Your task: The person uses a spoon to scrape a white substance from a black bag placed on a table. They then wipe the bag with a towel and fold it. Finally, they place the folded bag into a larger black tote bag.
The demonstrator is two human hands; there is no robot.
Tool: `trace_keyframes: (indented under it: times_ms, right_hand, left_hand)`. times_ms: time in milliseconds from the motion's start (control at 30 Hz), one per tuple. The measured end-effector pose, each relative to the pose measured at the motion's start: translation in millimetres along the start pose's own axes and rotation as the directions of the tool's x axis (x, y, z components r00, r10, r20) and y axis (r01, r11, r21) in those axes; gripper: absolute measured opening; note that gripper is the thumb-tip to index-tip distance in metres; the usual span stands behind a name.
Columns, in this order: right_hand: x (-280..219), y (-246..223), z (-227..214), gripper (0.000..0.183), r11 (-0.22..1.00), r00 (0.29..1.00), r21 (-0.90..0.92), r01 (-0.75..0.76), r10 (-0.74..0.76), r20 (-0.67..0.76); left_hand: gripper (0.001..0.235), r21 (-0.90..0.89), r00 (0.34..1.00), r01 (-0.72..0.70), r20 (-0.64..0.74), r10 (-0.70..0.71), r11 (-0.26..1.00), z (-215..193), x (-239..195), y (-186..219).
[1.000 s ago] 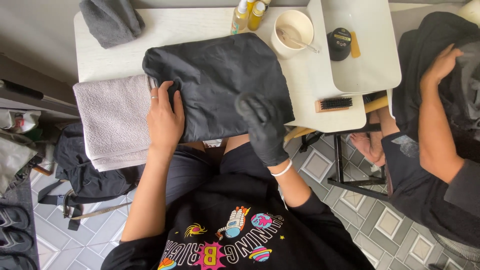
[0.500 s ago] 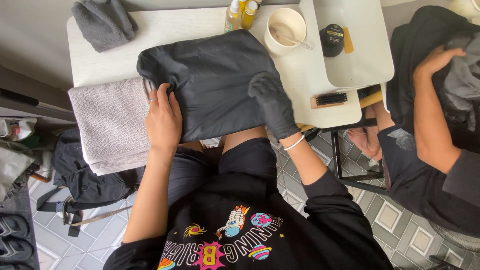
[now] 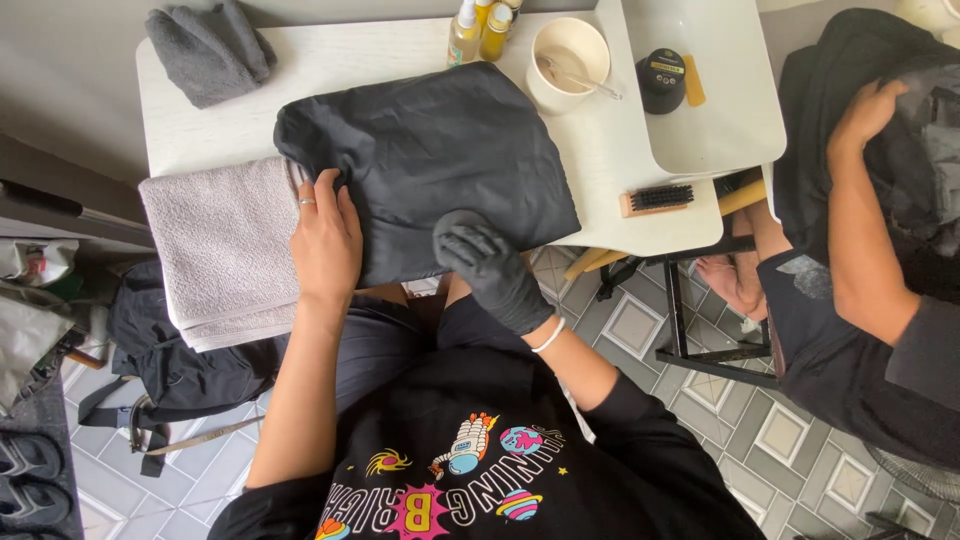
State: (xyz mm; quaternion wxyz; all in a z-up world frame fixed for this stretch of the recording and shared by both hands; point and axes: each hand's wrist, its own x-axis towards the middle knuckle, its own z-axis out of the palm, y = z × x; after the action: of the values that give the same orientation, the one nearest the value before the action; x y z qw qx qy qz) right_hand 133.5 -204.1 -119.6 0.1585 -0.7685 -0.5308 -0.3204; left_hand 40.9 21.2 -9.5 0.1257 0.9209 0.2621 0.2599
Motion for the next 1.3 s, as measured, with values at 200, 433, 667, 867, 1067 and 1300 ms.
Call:
trace_keyframes:
  times_ms: [200,433,667,867,1067,1300]
  right_hand:
    - [-36,111,-66,0.031,0.959,0.965,-0.246,-0.14,0.188,0.182]
    - [42,47,-80,0.038,0.93,0.939,-0.134,-0.343,0.337,-0.065]
    - [56,-56,-21,0.029,0.992,0.991,0.126,0.028,-0.01,-0.136]
    - [22,24,-56,0.028,0.995,0.993,-0.016,-0.101,0.099,-0.058]
    - [63,43,-85,0.029,0.967,0.966,-0.025,-0.255,0.254,-0.04]
    - [141,-74,7,0.024,0.986,0.981,0.161,0.037,-0.005,-0.195]
  left_hand:
    - [0.022,-0.023,1.0,-0.004,-0.009,0.004,1.0,-1,3,0]
    - [0.022,-0.007,0.999,0.014,-0.043,-0.014,1.0,-6,4,7]
    - [0.023,-0.003,1.0,-0.009,-0.022,0.009,1.0,-4,3,5]
    - [0.029,-0.274,0.996,0.086,0.003,-0.088,0.958,-16,7,1]
    - [0.031,-0.784,0.909,0.347,0.145,-0.392,0.514,5,12,-46]
    - [0.012,-0.847,0.847,0.472,0.36,-0.392,0.242,45,8,-91]
